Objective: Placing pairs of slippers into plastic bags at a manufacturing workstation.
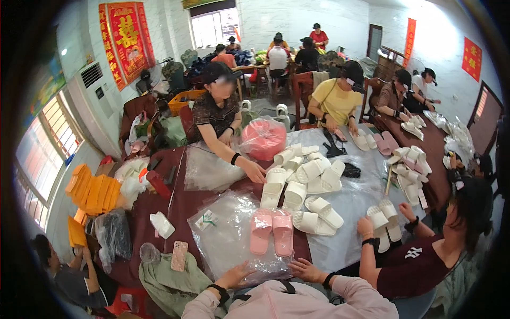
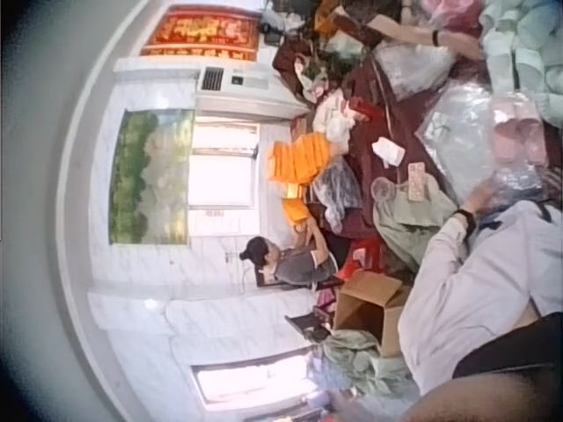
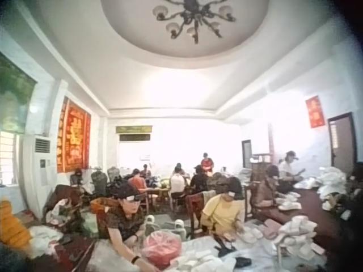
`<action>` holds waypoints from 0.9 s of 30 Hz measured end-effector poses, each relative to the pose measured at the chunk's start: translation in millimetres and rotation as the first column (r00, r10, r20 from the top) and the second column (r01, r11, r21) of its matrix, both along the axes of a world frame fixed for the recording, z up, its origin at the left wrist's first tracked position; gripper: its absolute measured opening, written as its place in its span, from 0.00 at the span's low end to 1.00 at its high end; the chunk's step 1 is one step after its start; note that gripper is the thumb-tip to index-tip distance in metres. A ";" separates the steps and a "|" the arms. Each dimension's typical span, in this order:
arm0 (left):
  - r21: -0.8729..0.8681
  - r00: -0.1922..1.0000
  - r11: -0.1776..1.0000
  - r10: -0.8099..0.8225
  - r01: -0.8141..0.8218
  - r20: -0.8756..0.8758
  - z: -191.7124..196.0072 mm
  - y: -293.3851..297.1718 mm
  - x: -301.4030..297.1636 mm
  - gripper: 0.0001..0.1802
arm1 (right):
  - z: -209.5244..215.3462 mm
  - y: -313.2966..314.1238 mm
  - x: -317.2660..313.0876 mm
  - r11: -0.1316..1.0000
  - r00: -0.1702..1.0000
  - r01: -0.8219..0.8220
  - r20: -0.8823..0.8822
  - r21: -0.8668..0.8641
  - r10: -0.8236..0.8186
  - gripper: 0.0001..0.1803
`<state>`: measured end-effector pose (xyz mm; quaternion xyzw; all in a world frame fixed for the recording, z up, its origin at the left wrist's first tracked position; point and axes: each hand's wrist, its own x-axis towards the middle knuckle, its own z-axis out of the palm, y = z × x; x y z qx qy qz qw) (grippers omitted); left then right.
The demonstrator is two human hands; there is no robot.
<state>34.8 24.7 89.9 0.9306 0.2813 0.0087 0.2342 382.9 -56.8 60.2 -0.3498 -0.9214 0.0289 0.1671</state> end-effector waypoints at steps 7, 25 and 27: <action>-0.085 0.987 0.984 -0.158 0.158 0.003 6.6 20.7 -13.2 0.42 | 7.4 12.6 -16.1 0.920 0.948 0.100 -0.243 -0.379 -0.203 0.14; -0.448 0.802 0.735 0.594 -0.509 0.063 -35.6 29.7 19.2 0.13 | -15.7 24.9 -26.1 0.601 0.438 0.270 -0.461 -0.752 -0.772 0.12; -0.490 0.770 0.718 0.623 -0.494 0.136 -51.9 29.2 15.0 0.13 | -12.6 27.4 -24.5 0.661 0.519 0.297 -0.465 -0.689 -0.718 0.11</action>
